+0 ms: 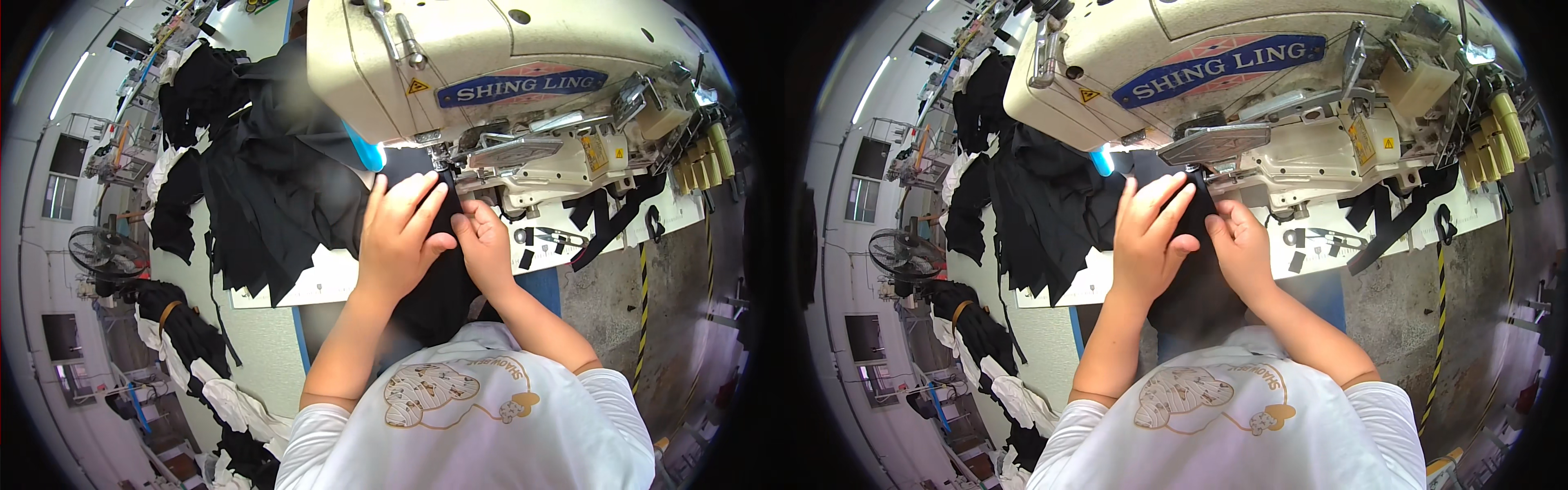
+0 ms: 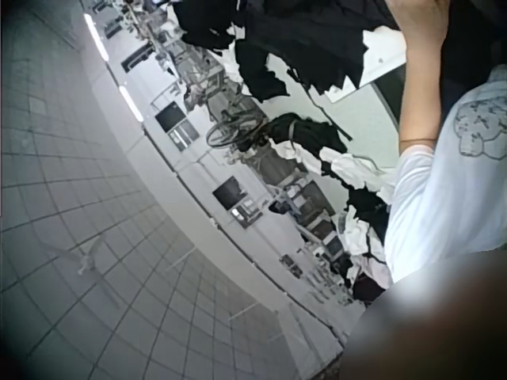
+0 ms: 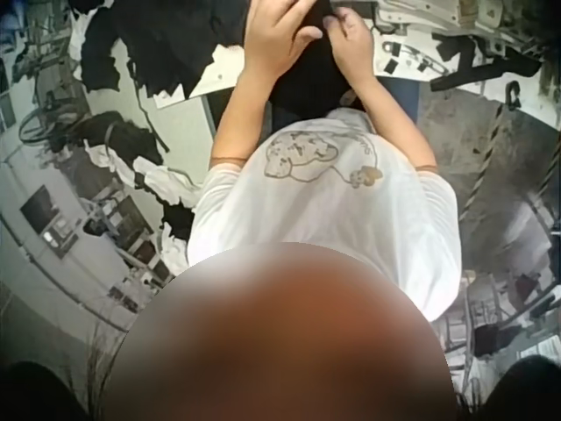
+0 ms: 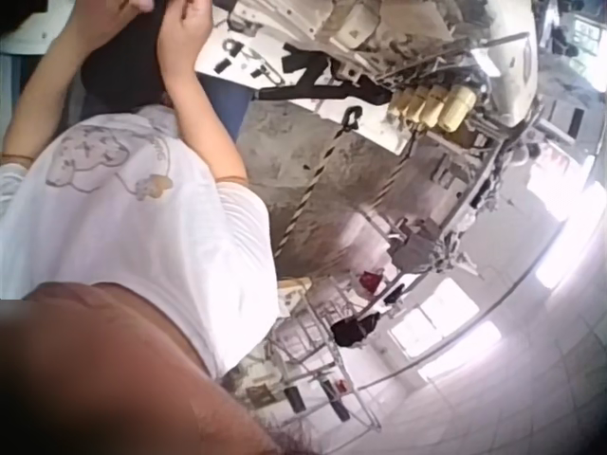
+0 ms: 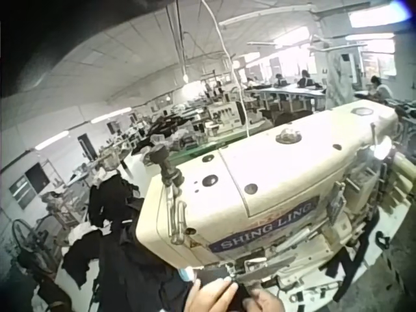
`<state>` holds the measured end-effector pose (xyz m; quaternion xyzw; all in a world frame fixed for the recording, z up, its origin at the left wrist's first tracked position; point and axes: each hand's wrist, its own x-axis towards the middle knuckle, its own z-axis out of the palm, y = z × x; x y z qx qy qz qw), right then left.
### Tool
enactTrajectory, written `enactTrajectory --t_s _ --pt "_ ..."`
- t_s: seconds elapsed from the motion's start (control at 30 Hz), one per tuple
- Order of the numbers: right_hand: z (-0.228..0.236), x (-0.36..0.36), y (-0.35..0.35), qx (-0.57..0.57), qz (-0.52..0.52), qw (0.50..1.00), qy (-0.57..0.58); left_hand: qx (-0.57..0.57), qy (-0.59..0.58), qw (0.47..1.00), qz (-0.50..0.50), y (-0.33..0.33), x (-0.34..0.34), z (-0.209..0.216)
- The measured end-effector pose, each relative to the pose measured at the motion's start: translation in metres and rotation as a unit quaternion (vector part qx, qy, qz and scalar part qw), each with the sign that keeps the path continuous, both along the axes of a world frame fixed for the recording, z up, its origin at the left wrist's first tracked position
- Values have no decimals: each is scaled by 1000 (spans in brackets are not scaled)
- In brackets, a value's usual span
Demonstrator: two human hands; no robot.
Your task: Operating an industrial sewing machine to stitch pieces of black fabric together.
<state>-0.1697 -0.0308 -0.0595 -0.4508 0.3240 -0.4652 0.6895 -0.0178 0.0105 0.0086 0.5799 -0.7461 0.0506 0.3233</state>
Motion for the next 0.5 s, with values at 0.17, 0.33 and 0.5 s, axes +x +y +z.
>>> enactTrajectory --t_s 0.17,0.33,0.5 --pt "28 8 12 -91 -49 991 90 32 61 998 -14 -11 1 -7" --pt "59 27 26 -131 -16 986 99 108 285 951 -46 -12 15 -8" --pt "77 24 29 -94 63 986 126 188 391 901 0 -12 7 3"
